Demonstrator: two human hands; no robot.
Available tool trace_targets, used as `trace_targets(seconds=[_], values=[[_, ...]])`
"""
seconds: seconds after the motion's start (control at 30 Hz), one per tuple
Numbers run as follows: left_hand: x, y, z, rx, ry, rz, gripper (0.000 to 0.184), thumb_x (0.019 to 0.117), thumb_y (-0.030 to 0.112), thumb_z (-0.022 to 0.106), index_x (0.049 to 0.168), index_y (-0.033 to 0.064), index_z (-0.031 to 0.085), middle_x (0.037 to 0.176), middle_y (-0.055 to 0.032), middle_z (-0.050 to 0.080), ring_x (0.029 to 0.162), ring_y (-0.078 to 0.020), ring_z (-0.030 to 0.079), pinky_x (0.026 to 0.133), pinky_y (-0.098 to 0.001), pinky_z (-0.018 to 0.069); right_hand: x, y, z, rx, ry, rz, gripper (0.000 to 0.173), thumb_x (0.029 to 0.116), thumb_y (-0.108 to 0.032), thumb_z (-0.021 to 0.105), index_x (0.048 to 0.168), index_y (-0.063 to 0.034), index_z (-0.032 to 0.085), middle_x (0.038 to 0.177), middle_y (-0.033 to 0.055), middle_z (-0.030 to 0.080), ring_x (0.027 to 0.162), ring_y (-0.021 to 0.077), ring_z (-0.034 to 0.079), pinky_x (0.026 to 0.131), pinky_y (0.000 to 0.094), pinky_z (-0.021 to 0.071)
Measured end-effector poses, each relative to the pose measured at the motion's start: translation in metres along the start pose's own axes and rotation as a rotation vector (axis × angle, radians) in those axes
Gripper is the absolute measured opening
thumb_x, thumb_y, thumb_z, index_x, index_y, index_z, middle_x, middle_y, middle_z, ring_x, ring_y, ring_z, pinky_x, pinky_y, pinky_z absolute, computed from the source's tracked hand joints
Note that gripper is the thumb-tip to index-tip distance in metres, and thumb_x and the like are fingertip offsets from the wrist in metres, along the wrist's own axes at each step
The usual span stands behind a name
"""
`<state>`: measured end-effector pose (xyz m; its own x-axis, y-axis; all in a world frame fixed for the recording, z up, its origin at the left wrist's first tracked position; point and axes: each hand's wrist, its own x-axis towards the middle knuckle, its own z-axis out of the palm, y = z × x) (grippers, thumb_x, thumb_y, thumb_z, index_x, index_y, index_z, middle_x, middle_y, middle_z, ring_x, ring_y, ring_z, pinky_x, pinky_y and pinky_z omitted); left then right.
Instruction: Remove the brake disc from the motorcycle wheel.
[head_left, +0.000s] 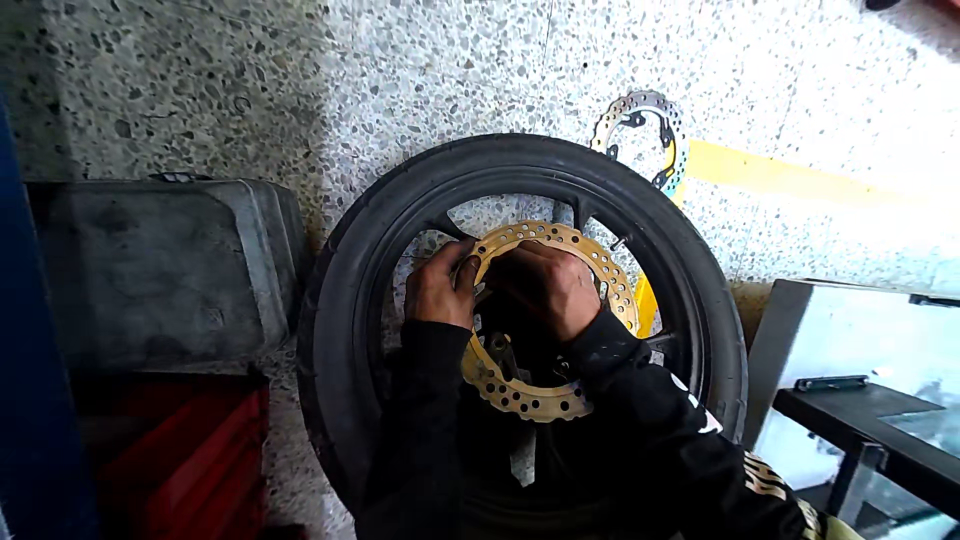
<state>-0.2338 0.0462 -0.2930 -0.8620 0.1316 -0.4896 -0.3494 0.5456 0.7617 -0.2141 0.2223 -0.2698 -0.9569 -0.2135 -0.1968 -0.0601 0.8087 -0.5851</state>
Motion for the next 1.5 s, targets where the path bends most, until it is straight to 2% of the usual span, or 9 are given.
trace_targets(seconds=[0.13, 0.37, 0.67, 0.83, 0.9, 1.0, 1.13, 1.33, 1.5], values=[[0.001, -0.002, 0.0, -0.026, -0.003, 0.016, 0.027, 0.1022, 0.019, 0.064, 0.128, 0.0138, 0.071, 0.114, -0.0065, 0.075, 0.1, -0.0165, 0.073, 0.095, -0.0428, 0.0572, -0.005, 0.003, -0.015, -0.007, -0.119, -0.032, 0.024, 0.0996, -0.027, 0.062, 0.117, -0.0169, 0.075, 0.101, 0.0024, 0.073, 0.088, 0.0187, 0.072, 0.072, 0.0443, 0.0595], [0.001, -0.002, 0.0, -0.037, -0.001, 0.004, 0.026, 0.1025, 0.019, 0.063, 0.127, 0.0151, 0.071, 0.112, -0.0057, 0.075, 0.097, -0.0158, 0.073, 0.092, -0.0418, 0.0577, 0.0, -0.005, -0.013, -0.051, -0.051, 0.069, 0.022, 0.0939, -0.035, 0.068, 0.09, -0.0139, 0.073, 0.083, 0.0013, 0.069, 0.072, 0.0194, 0.069, 0.059, 0.0462, 0.054], [0.003, -0.003, 0.0, -0.027, -0.012, -0.011, 0.027, 0.1028, 0.022, 0.063, 0.128, 0.0177, 0.071, 0.114, -0.0035, 0.075, 0.097, -0.0145, 0.072, 0.092, -0.0416, 0.0569, -0.003, -0.002, -0.009, 0.042, -0.067, 0.147, 0.027, 0.0919, -0.044, 0.072, 0.101, -0.0196, 0.076, 0.093, -0.003, 0.074, 0.081, 0.0145, 0.071, 0.07, 0.0478, 0.0582], [-0.002, 0.002, -0.003, 0.162, 0.047, 0.088, 0.03, 0.1006, 0.024, 0.064, 0.129, 0.0212, 0.071, 0.123, -0.0079, 0.07, 0.11, -0.0237, 0.067, 0.095, -0.0503, 0.0542, -0.004, -0.007, -0.006, 0.007, -0.036, 0.155, 0.023, 0.092, -0.043, 0.068, 0.093, -0.0211, 0.074, 0.085, -0.0038, 0.072, 0.075, 0.0144, 0.069, 0.062, 0.0466, 0.0551], [-0.005, 0.003, -0.008, 0.149, 0.075, 0.216, 0.029, 0.0965, 0.022, 0.066, 0.124, 0.0195, 0.073, 0.128, -0.0087, 0.066, 0.12, -0.0251, 0.062, 0.102, -0.0489, 0.051, -0.005, -0.006, -0.004, 0.025, -0.016, 0.18, 0.023, 0.0904, -0.044, 0.069, 0.092, -0.0214, 0.074, 0.083, -0.0043, 0.071, 0.074, 0.014, 0.069, 0.06, 0.0466, 0.0542], [-0.007, -0.002, -0.006, 0.113, 0.075, 0.333, 0.022, 0.0954, 0.034, 0.067, 0.106, 0.0202, 0.079, 0.117, -0.0032, 0.069, 0.114, -0.0215, 0.061, 0.097, -0.0457, 0.0501, -0.007, -0.004, -0.004, 0.091, -0.019, 0.218, 0.023, 0.0899, -0.042, 0.069, 0.097, -0.0211, 0.076, 0.085, -0.0049, 0.072, 0.076, 0.0136, 0.07, 0.063, 0.0481, 0.0555], [-0.008, -0.003, -0.008, 0.097, 0.035, 0.345, 0.018, 0.0958, 0.031, 0.069, 0.104, 0.0186, 0.08, 0.115, -0.0029, 0.07, 0.113, -0.0209, 0.061, 0.098, -0.0421, 0.0491, -0.01, 0.002, -0.003, 0.139, -0.024, 0.168, 0.023, 0.094, -0.04, 0.068, 0.106, -0.0219, 0.076, 0.092, -0.0055, 0.074, 0.082, 0.0114, 0.071, 0.07, 0.0465, 0.0583], [-0.007, -0.003, -0.01, 0.015, 0.069, 0.111, 0.036, 0.0984, 0.021, 0.066, 0.134, 0.0124, 0.066, 0.129, -0.0117, 0.065, 0.109, -0.0149, 0.068, 0.091, -0.0337, 0.0593, -0.01, 0.0, 0.001, 0.058, 0.039, 0.122, 0.023, 0.093, -0.04, 0.067, 0.099, -0.0198, 0.076, 0.088, -0.0028, 0.073, 0.075, 0.0148, 0.07, 0.06, 0.0455, 0.0554], [-0.007, 0.001, -0.005, 0.015, 0.038, 0.321, 0.018, 0.0922, 0.031, 0.071, 0.102, 0.0187, 0.079, 0.127, -0.004, 0.066, 0.124, -0.0187, 0.057, 0.104, -0.0397, 0.0479, -0.01, 0.0, 0.001, 0.071, 0.066, 0.13, 0.025, 0.0892, -0.04, 0.07, 0.092, -0.0159, 0.074, 0.081, -0.0005, 0.07, 0.07, 0.0168, 0.068, 0.056, 0.0456, 0.0526]])
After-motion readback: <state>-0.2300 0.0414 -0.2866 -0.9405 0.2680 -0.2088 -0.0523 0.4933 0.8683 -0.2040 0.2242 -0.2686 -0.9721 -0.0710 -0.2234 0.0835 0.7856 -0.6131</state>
